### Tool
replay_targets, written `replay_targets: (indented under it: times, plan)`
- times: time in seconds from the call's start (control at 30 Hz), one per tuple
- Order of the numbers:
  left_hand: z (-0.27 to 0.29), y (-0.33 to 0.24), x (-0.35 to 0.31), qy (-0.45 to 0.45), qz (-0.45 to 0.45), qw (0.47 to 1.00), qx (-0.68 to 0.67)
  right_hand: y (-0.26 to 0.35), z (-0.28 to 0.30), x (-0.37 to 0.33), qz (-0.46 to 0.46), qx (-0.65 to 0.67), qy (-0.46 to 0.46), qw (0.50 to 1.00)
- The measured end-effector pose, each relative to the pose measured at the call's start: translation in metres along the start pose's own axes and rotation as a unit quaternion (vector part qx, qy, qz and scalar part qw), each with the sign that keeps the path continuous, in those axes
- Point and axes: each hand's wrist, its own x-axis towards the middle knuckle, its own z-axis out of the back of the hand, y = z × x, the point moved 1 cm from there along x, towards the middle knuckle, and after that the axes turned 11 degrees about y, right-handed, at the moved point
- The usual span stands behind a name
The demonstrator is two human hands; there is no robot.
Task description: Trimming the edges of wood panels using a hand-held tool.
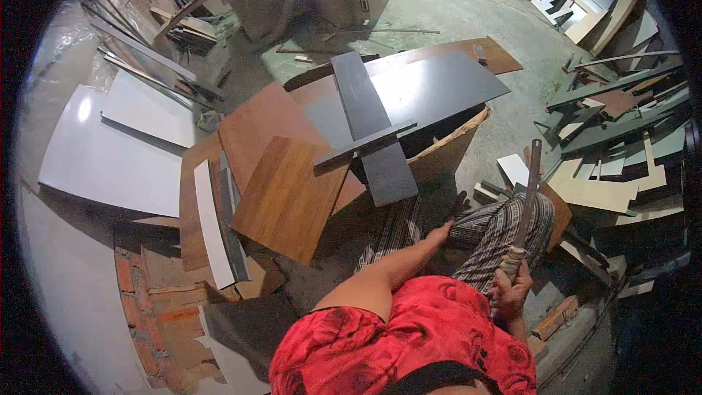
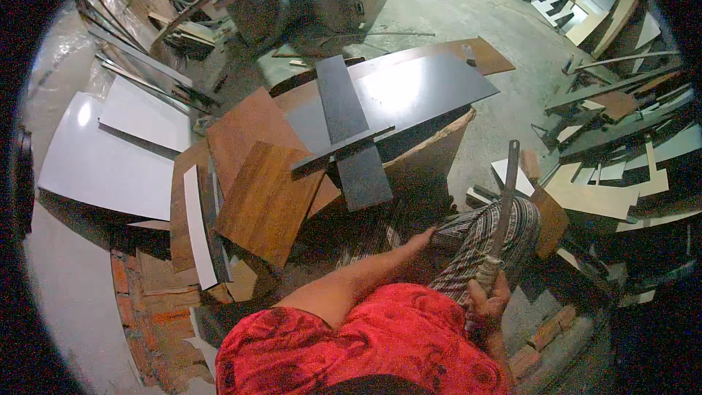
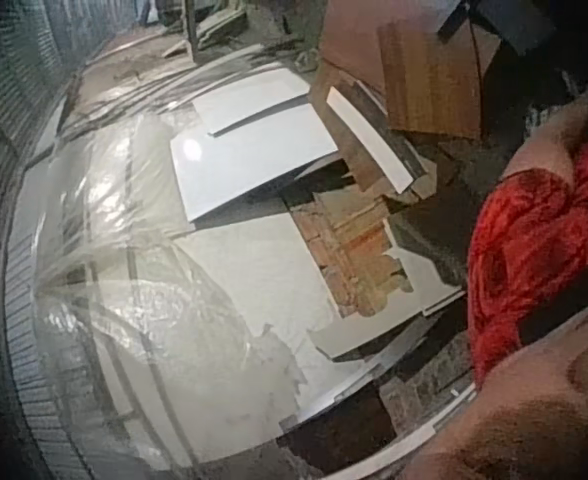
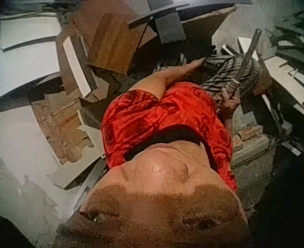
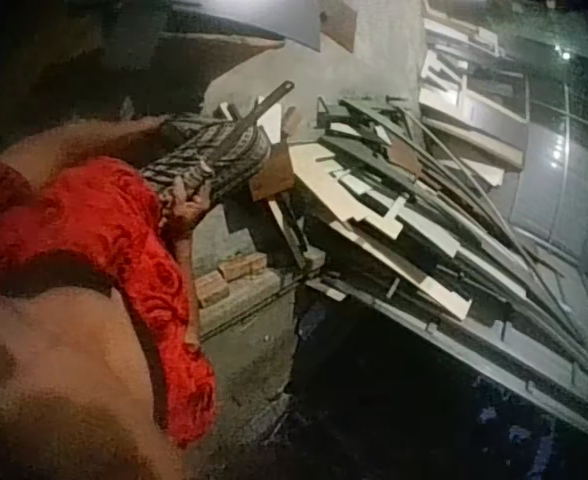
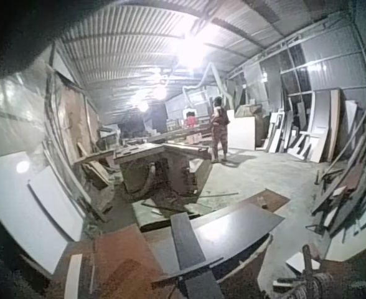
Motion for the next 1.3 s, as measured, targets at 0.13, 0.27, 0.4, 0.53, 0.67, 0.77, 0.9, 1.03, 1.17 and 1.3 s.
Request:
replay_targets:
  times: [0.13, 0.27, 0.4, 0.53, 0.67, 0.77, 0.9, 1.03, 1.17, 1.3]
  plan:
    - [0.006, -0.016, -0.014, -0.015, -0.029, 0.999, -0.023, 0.014, -0.012, 0.001, -0.004, 0.02, 0.008, 1.0]
    - [-0.043, -0.04, -0.082, -0.059, -0.019, 0.998, 0.009, -0.002, 0.0, -0.004, -0.01, 0.0, -0.05, 0.999]
    - [0.001, -0.007, -0.024, -0.139, -0.008, 0.99, 0.032, 0.02, -0.01, 0.0, -0.02, 0.023, -0.012, 0.999]
    - [-0.009, -0.009, -0.012, 0.004, 0.026, 0.996, 0.08, 0.001, 0.007, -0.001, 0.035, -0.073, -0.028, 0.996]
    - [-0.04, -0.046, -0.084, 0.0, 0.035, 0.998, 0.043, 0.027, -0.001, -0.007, -0.103, 0.027, -0.04, 0.994]
    - [-0.049, -0.068, -0.119, -0.082, -0.036, 0.996, 0.022, 0.005, 0.004, -0.003, -0.004, -0.084, -0.003, 0.996]
    - [0.005, -0.043, -0.069, -0.114, -0.006, 0.987, 0.112, 0.026, -0.013, 0.004, 0.048, -0.013, 0.045, 0.998]
    - [0.0, -0.041, -0.051, -0.075, -0.043, 0.966, 0.245, 0.018, -0.004, 0.0, 0.013, 0.014, 0.041, 0.999]
    - [-0.017, -0.046, -0.069, -0.07, -0.01, 0.993, 0.091, 0.015, -0.004, -0.001, 0.019, 0.008, 0.009, 1.0]
    - [-0.036, -0.064, -0.101, 0.033, -0.03, 0.999, -0.03, 0.025, -0.003, -0.002, -0.011, 0.007, 0.026, 1.0]
